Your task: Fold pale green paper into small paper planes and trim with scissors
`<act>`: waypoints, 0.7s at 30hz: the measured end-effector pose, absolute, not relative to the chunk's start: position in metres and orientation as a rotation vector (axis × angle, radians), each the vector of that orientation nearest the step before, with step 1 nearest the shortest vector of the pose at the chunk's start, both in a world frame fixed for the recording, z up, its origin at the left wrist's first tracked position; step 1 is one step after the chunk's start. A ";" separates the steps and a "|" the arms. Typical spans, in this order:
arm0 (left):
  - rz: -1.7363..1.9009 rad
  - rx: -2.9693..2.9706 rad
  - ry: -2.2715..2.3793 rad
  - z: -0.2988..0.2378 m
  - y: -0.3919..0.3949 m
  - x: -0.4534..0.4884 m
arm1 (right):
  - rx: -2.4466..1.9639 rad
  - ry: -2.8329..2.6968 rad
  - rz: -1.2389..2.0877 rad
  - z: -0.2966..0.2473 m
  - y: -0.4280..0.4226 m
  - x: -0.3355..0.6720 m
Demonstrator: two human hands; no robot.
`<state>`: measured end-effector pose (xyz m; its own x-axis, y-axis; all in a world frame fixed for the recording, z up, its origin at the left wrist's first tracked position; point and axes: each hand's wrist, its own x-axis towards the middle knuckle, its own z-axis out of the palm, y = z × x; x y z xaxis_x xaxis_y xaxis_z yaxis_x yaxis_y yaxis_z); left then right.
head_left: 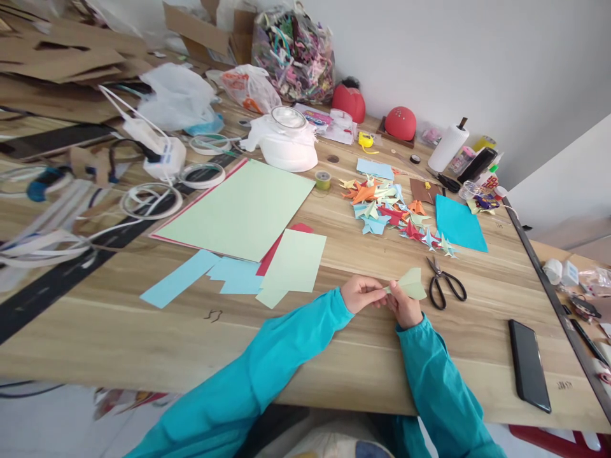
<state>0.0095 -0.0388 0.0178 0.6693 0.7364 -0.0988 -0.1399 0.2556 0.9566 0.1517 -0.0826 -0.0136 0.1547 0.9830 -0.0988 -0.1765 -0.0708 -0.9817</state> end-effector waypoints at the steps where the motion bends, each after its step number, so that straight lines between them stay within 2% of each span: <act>1: 0.647 1.168 0.610 0.018 -0.039 0.010 | -1.221 -0.939 1.230 -0.014 -0.083 0.152; 8: 0.631 1.178 0.581 0.012 -0.038 0.010 | -1.314 -1.076 1.237 -0.009 -0.086 0.150; 15: 0.589 1.111 0.523 0.014 -0.037 0.010 | -1.252 -0.919 1.335 -0.011 -0.085 0.149; 21: 0.596 1.041 0.551 0.018 -0.034 0.007 | -1.214 -0.959 1.267 -0.009 -0.082 0.152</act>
